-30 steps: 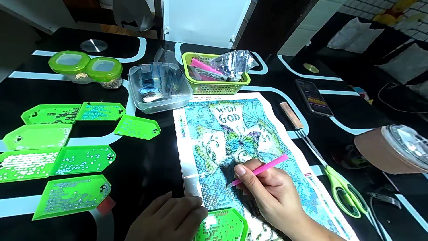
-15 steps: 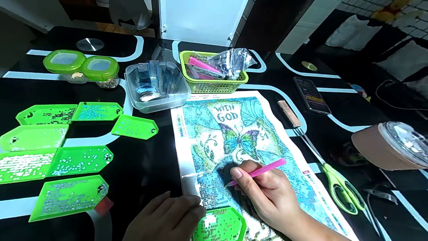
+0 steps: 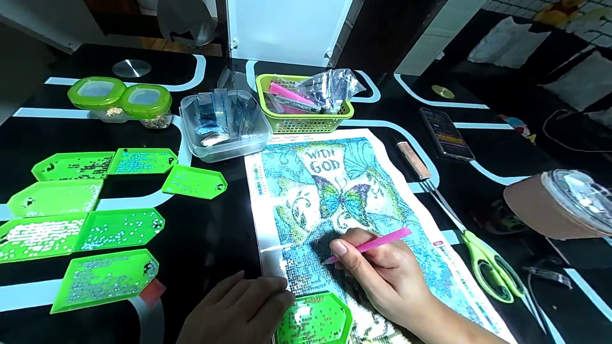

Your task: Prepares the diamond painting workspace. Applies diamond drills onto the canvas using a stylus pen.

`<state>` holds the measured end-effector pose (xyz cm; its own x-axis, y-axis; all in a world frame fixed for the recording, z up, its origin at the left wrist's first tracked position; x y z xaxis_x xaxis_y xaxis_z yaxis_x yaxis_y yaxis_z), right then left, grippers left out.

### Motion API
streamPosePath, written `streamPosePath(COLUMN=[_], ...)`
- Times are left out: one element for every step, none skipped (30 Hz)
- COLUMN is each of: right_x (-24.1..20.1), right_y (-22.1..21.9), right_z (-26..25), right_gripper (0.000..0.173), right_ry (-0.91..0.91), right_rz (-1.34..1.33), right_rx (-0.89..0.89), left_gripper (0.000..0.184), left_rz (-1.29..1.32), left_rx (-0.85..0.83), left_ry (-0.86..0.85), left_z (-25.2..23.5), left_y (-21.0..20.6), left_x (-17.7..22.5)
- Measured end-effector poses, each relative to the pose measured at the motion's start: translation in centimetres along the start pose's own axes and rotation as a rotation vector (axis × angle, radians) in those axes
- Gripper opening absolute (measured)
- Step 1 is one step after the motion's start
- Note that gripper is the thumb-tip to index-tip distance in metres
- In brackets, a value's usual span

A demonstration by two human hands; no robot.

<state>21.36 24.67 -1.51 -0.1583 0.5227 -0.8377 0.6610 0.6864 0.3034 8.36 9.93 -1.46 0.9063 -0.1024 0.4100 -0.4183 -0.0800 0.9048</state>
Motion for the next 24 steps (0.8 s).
streamPosePath(right_x=[-0.2,-0.5,-0.9,-1.2,-1.4,-1.6,-1.7,-1.8,-1.8,-1.8,-1.7,-1.7,-1.7,-1.8,-1.8,-1.8,-1.7,-1.7,-1.6,-1.4,-1.0,-0.6,0.0,0.5], right_y=[0.2,0.4,0.4,0.2,-0.2,-0.6,-0.9,-1.0,-1.1,-1.1,-1.2,-1.2,-1.3,-1.3,-1.4,-1.4,-1.4,-1.4,-1.3,-1.2,-1.0,-0.8,-0.5,-0.2], right_z=[0.1,0.3,0.5,0.8,1.0,1.2,1.3,1.3,1.4,1.4,1.4,1.4,1.4,1.4,1.4,1.4,1.4,1.4,1.4,1.3,1.2,1.0,0.9,0.8], right_gripper=[0.03,0.029,0.029,0.028,0.028,0.029,0.029,0.029,0.03,0.03,0.03,0.03,0.03,0.03,0.03,0.03,0.03,0.03,0.03,0.03,0.03,0.03,0.029,0.028], right_ry=[0.002,0.007,0.012,0.022,0.034,0.048,0.064,0.077,0.085,0.089,0.093,0.096,0.097,0.099,0.104,0.107,0.107,0.101,0.087,0.061,0.021,-0.025,-0.076,-0.127], right_rz=[-0.038,-0.084,-0.127,-0.17,-0.189,-0.186,-0.163,-0.141,-0.13,-0.128,-0.132,-0.132,-0.127,-0.122,-0.118,-0.113,-0.116,-0.118,-0.126,-0.147,-0.183,-0.234,-0.288,-0.326], right_rx=[0.008,0.009,-0.01,-0.048,-0.095,-0.139,-0.17,-0.188,-0.197,-0.204,-0.209,-0.212,-0.214,-0.217,-0.218,-0.218,-0.218,-0.215,-0.208,-0.19,-0.162,-0.122,-0.076,-0.025], left_gripper=[0.043,0.043,0.042,0.042,0.043,0.043,0.043,0.043,0.043,0.043,0.043,0.043,0.043,0.043,0.043,0.043,0.043,0.043,0.043,0.043,0.042,0.042,0.042,0.042], left_rz=[0.0,0.0,0.001,0.005,0.011,0.011,0.008,0.003,0.001,0.003,0.006,0.006,0.002,-0.001,-0.003,-0.006,-0.006,-0.006,-0.007,-0.005,-0.002,-0.002,-0.002,-0.003], left_rx=[-0.001,0.0,0.002,0.002,0.001,0.0,0.002,0.001,0.001,0.0,0.0,0.003,0.008,0.012,0.013,0.01,0.007,0.005,0.005,0.004,0.005,0.003,0.001,0.0], left_ry=[-0.001,-0.001,0.0,0.002,0.003,0.003,0.002,0.001,-0.002,-0.003,-0.003,-0.004,-0.003,-0.001,0.0,0.0,-0.001,-0.001,-0.001,-0.003,-0.005,-0.007,-0.008,-0.007], left_z=[0.0,-0.1,-0.1,0.0,0.0,0.0,0.0,0.0,0.0,0.0,0.0,0.0,0.0,0.0,0.0,0.0,0.0,0.0,0.0,0.0,0.0,0.0,0.0,0.0], left_y=[0.0,0.0,0.0,0.0,0.0,0.0,0.0,0.0,-0.1,-0.1,-0.1,0.0,0.0,0.0,0.0,0.0,0.0,-0.1,-0.1,-0.1,-0.1,-0.1,-0.1,0.0], left_x=[0.0,0.0,0.0,0.0,0.0,-0.1,-0.1,-0.1,-0.1,-0.1,-0.1,0.0,0.0,0.0,0.0,0.0,-0.1,-0.1,-0.1,-0.1,0.0,0.0,0.0,0.0])
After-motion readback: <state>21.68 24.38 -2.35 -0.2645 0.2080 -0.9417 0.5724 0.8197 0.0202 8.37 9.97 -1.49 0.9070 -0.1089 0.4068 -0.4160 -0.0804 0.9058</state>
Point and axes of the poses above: each hand's wrist, its own z-axis away from the middle knuckle, its own y-axis out of the back of the hand, x = y × z, the point moved 8 cm from there along -z, towards the middle knuckle, and after that the axes turned 10 degrees about -z, right-handed, at the moved point
